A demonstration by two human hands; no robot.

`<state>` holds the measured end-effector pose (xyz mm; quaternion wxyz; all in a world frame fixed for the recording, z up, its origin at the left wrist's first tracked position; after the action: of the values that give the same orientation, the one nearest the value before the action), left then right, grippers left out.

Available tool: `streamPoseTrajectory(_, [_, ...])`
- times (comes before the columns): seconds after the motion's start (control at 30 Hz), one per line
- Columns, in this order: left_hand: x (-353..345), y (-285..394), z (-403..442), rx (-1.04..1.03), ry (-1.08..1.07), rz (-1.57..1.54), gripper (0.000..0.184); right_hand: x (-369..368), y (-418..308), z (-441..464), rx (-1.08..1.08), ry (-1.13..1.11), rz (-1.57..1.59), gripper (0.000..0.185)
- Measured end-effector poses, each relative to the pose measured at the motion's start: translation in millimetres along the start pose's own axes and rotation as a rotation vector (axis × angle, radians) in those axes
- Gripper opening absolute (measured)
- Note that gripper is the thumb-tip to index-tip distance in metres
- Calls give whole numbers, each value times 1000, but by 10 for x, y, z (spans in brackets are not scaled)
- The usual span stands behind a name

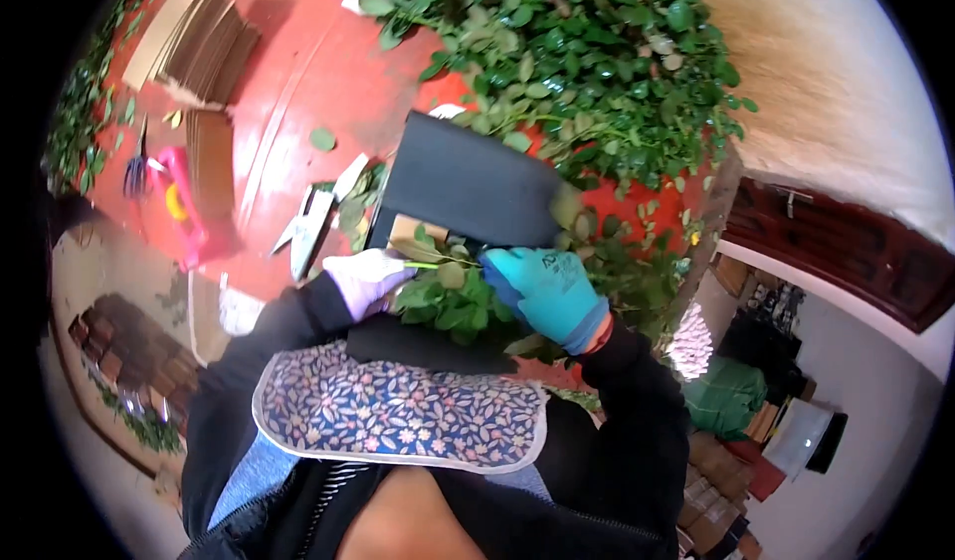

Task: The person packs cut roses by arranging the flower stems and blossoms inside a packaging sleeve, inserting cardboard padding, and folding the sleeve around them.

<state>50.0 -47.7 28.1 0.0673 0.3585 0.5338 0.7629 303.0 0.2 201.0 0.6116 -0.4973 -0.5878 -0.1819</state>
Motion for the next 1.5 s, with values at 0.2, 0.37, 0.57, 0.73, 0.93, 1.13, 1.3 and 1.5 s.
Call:
streamPoseTrajectory(0.2, [138, 51, 3, 106, -141, 204, 66, -856, 618, -331, -164, -60, -187, 16])
streamPoseTrajectory(0.37, [196, 50, 31, 106, -209, 360, 66, -1110, 621, -277, -79, -3, -222, 9])
streamPoseTrajectory(0.57, [333, 79, 181, 85, -334, 393, 68, -1122, 513, -309, 16, 18, -290, 18])
streamPoseTrajectory(0.73, [309, 32, 145, 39, -264, 357, 72, 392, 23, -93, 90, 133, 41, 23])
streamPoseTrajectory(0.93, [373, 133, 139, 61, -251, 301, 61, 357, 822, 1136, 140, 385, -201, 48])
streamPoseTrajectory(1.13, [411, 245, 249, 144, -351, 308, 65, -513, 1868, 1367, 93, -17, -670, 35])
streamPoseTrajectory(1.3, [401, 253, 230, 112, -328, 291, 64, -597, 1591, 784, 149, 61, -510, 19])
streamPoseTrajectory(1.5, [407, 225, 218, 109, -356, 314, 64, 276, 1195, 720, -48, 437, -389, 24])
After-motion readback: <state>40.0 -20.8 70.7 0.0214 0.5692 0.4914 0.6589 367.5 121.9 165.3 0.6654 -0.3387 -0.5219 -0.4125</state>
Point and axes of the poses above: each hand's wrist, its own z-axis towards the middle knuckle, its own x-axis out of the back of the hand, y = z × x, the point moved 1 cm from there along z, towards the middle knuckle, and after that the axes turned 10 degrees about y, right-handed, at the moved point
